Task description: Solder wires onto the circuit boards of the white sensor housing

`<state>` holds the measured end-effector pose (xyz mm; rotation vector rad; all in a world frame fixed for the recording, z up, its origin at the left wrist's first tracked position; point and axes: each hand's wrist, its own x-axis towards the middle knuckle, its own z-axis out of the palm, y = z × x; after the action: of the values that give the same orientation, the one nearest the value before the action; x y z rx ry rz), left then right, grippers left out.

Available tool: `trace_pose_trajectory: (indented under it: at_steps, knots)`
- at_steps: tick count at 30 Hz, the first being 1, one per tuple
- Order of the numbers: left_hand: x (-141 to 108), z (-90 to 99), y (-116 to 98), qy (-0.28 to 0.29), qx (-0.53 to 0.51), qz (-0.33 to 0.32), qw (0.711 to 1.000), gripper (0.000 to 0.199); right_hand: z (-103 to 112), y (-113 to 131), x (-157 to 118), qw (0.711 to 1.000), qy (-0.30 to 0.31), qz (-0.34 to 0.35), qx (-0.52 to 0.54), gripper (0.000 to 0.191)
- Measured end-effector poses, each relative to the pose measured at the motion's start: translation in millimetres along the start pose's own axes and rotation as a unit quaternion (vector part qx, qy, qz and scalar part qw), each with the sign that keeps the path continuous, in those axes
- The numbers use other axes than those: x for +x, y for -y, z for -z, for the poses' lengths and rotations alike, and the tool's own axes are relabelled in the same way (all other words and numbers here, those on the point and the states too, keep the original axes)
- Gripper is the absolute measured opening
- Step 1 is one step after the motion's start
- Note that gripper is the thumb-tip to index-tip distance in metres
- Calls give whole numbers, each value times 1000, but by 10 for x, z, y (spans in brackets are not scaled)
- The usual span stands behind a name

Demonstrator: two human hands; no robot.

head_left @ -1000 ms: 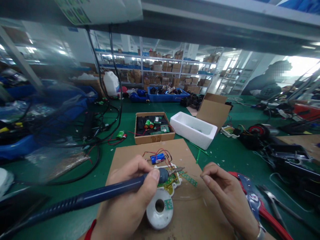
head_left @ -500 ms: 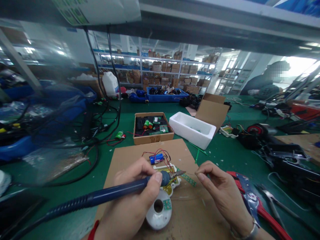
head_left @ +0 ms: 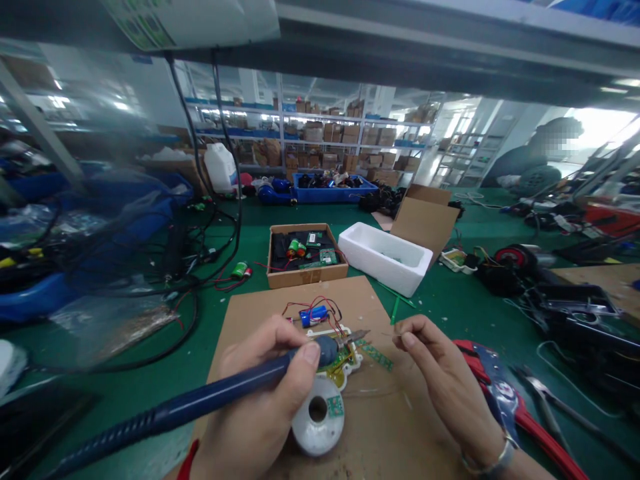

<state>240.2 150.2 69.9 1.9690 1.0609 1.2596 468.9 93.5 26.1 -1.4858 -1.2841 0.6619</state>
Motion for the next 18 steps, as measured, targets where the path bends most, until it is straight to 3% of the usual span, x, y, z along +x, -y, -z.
trace_pose_trajectory:
  at_steps: [3, 4, 7, 10, 14, 18]
  knots:
    - [-32, 0, 2, -33, -20, -31, 999, 7, -32, 2, 13, 997, 8, -15, 71, 26]
    - [-36, 0, 10, -25, -22, -57, 998, 11, -41, 3, 14, 995, 10, -31, 99, 27]
    - [-20, -23, 39, 45, -15, -133, 990, 35, -67, 19, 7, 976, 36, -102, 189, 31]
    - [42, -124, 40, 123, 16, -200, 972, 29, -93, 62, -1, 950, 49, -148, 270, 31]
    - [159, -362, -5, 170, 71, -168, 968, 14, -96, 78, 9, 939, 3, -156, 306, 37]
    - [223, -516, -14, 245, 115, -131, 954, 25, -72, 20, 32, 937, 14, -184, 296, 40]
